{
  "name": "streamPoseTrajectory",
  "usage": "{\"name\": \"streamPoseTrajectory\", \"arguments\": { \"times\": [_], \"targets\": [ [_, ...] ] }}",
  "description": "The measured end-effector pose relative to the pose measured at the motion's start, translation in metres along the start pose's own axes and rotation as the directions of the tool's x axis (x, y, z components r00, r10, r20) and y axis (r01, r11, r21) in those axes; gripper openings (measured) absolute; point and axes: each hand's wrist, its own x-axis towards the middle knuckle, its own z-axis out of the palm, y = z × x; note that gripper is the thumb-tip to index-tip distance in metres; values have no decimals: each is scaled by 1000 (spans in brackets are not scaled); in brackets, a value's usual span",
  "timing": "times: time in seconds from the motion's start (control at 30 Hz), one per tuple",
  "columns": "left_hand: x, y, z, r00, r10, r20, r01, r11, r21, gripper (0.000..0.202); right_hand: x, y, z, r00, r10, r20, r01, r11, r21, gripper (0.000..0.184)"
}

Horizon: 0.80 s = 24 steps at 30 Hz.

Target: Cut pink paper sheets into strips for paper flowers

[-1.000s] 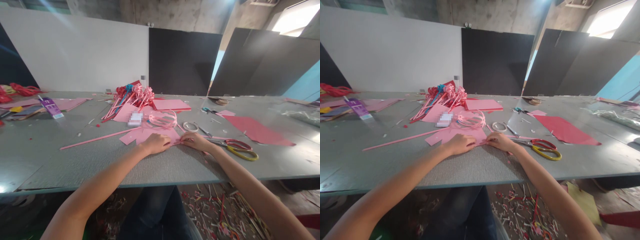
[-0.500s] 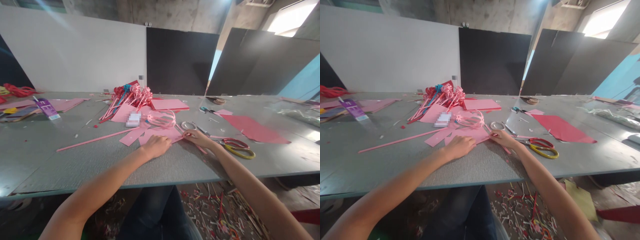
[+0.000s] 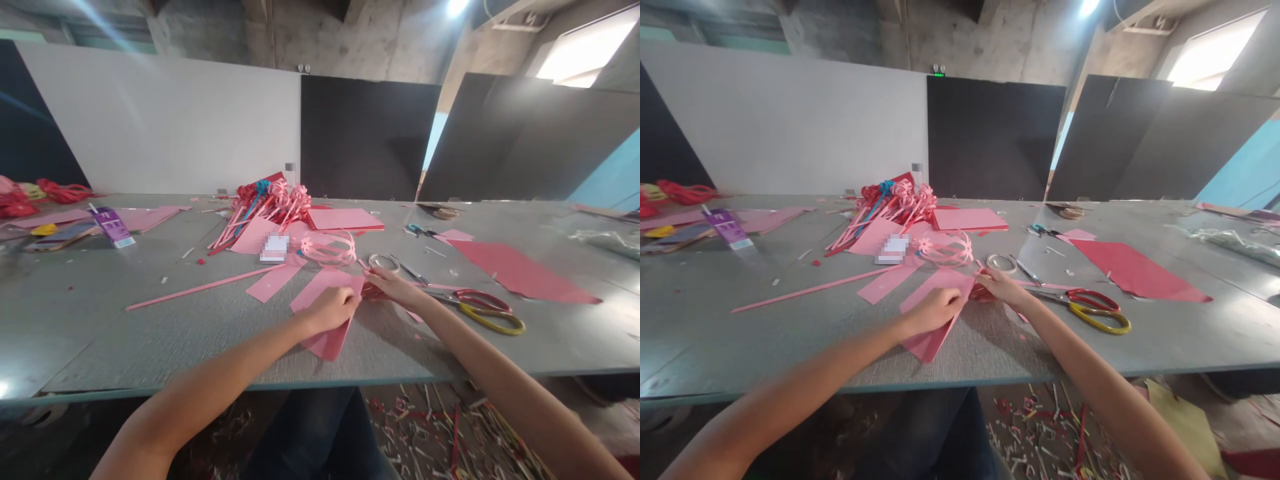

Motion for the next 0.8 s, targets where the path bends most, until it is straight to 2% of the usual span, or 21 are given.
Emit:
{"name": "streamPoseTrajectory", "arguments": {
  "times": [0.1,0.17,0.23,0.27,0.37,0.43,0.47,0.5,0.57,0.63,0.67,0.8],
  "targets": [
    [-2,6,2,999,-45,3,45,989,-139,36,0,-7,12,996,-49,72,41,993,110,25],
    [-3,10,1,990,-72,120,103,955,-279,35,3,-11,15,990,-56,128,38,990,137,26],
    [-2,11,-5,980,-47,193,109,938,-328,34,10,-13,14,983,-58,172,37,992,121,27],
    [-1,9,-10,984,-33,173,87,946,-312,32,14,-14,14,980,-68,185,52,995,88,28],
    [6,-3,-26,995,-42,-88,24,980,-197,19,25,-15,14,971,-130,199,150,984,-91,30],
    [12,-16,-35,962,-71,-264,35,990,-139,8,28,-15,17,962,-205,180,240,949,-205,30],
    [14,-23,-38,944,-62,-324,32,995,-95,9,28,-14,19,952,-251,174,289,924,-250,31],
    [16,-29,-39,948,-59,-314,34,996,-86,12,27,-13,22,939,-298,174,338,896,-288,31],
    [18,-39,-40,974,-67,-218,43,992,-117,6,24,-11,26,913,-371,171,409,844,-348,30],
    [19,-45,-37,989,-79,-129,56,983,-174,12,21,-8,27,899,-422,120,432,805,-406,27],
    [20,-46,-36,990,-84,-117,60,979,-194,16,20,-7,27,895,-441,73,427,794,-433,24],
    [20,-46,-29,978,-146,-149,105,962,-252,18,21,-4,24,849,-507,-149,376,778,-503,14]
  ]
}}
